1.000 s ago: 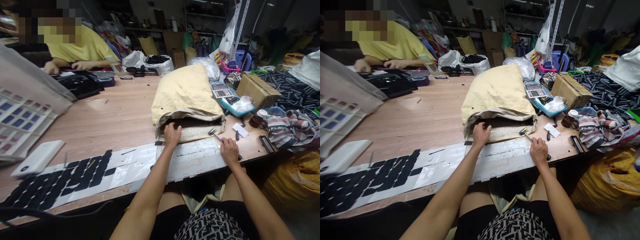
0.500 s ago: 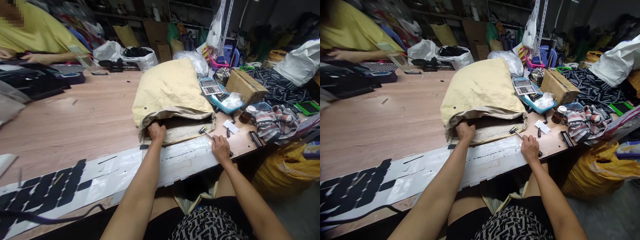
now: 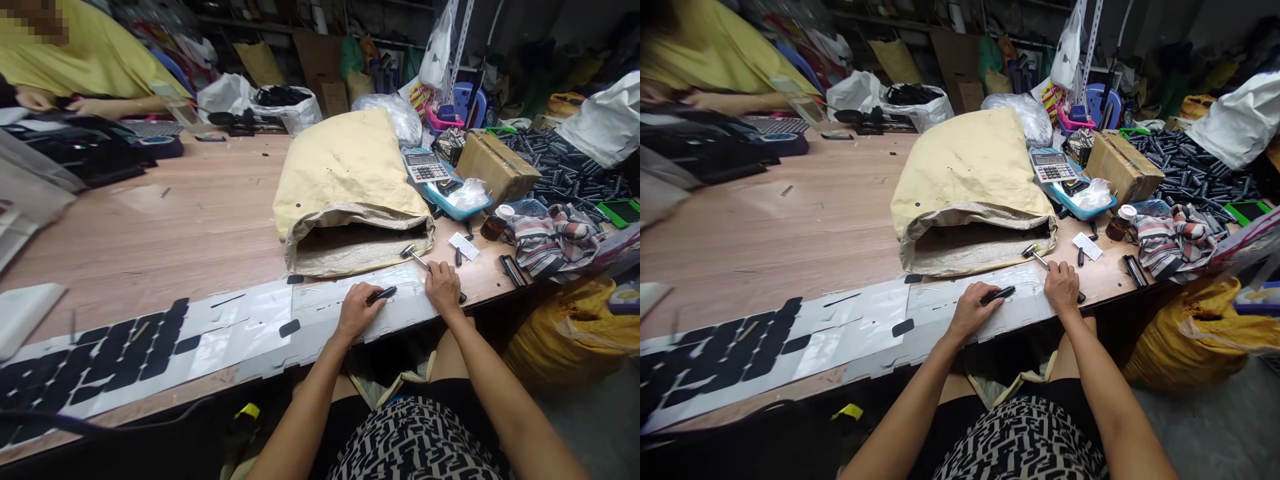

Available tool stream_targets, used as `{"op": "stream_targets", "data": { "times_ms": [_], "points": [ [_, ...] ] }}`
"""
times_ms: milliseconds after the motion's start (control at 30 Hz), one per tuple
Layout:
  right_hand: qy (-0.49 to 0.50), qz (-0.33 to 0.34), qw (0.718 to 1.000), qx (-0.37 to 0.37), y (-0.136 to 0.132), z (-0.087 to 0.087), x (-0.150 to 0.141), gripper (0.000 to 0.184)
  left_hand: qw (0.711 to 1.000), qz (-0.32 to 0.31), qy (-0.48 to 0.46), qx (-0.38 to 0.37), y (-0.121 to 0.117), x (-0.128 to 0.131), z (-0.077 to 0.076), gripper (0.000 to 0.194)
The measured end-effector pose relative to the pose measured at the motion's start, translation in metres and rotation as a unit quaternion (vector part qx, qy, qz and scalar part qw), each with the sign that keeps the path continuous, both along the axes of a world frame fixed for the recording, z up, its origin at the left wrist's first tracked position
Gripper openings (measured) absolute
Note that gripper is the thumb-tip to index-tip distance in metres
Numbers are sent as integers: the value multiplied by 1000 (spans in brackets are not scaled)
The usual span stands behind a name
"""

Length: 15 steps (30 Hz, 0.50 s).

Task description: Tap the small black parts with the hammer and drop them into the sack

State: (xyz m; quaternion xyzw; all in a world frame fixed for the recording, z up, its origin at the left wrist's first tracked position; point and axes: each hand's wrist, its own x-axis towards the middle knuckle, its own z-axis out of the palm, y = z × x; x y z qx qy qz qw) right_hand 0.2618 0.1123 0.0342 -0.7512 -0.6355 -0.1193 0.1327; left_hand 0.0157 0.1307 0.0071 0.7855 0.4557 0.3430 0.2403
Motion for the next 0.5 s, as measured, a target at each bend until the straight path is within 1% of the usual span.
{"op": "stream_targets", "data": {
  "times_ms": [133, 367, 500],
  "points": [
    [0, -3, 1000, 0, 0, 0, 0, 27, 1000, -8, 0, -6, 5, -1, -1, 13],
    [-8, 2, 1000, 9, 1, -4, 4, 28, 999, 12, -31, -18, 6, 2, -5, 11],
    [23, 17, 1000, 11, 1, 0, 8, 31, 999, 25, -34, -26, 8, 4, -5, 9]
  ]
}}
